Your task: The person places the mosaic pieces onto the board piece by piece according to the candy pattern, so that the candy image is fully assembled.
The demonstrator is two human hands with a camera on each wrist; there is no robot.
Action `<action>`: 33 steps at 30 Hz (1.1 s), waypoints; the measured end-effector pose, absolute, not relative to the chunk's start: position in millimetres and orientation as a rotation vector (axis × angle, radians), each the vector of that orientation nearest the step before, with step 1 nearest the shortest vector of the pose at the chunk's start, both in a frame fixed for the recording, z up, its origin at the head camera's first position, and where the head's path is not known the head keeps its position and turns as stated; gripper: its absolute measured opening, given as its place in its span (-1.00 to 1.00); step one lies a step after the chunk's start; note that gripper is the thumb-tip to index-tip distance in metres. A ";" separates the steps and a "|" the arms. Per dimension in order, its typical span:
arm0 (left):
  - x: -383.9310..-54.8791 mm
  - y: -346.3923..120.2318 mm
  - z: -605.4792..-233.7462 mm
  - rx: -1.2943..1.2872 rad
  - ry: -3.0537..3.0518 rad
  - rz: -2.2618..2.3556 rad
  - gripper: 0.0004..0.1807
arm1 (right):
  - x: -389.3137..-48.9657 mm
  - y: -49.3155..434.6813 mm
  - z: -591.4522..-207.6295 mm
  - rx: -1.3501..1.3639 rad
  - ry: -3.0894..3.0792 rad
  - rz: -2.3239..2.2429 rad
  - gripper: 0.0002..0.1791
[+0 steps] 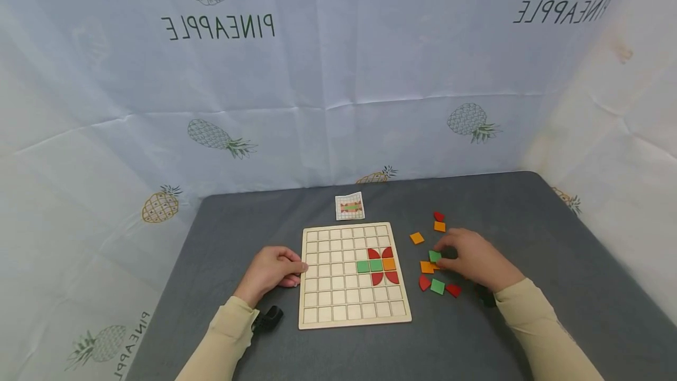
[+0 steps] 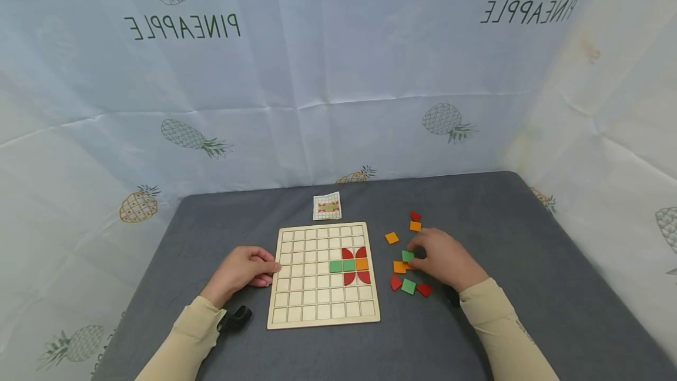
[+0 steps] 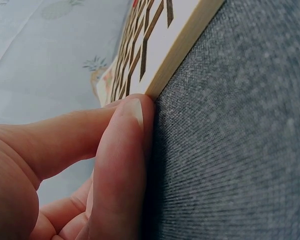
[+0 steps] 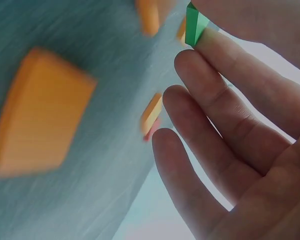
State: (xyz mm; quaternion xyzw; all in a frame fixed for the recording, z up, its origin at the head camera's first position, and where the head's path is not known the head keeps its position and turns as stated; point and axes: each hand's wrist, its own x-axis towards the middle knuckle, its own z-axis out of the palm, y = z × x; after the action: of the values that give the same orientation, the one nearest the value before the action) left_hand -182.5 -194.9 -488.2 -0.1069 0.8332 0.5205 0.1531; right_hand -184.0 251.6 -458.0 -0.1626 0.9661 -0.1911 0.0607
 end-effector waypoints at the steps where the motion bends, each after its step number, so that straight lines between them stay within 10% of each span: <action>1: -182.5 -195.4 -488.2 -0.306 2.390 1.494 -0.73 | -185.3 247.3 -457.1 -0.491 2.917 -0.594 -0.79; 33: -182.6 -197.2 -488.1 -0.274 2.368 1.528 -0.75 | -196.3 93.1 -463.8 -0.925 2.851 -0.656 -0.87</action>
State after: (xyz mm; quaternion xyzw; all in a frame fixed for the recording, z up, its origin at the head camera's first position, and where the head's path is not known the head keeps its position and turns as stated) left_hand -182.6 -197.2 -488.1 -0.0955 0.8263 0.5331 0.1544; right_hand -196.3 93.1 -463.8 -0.3014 0.9286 -0.2136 0.0365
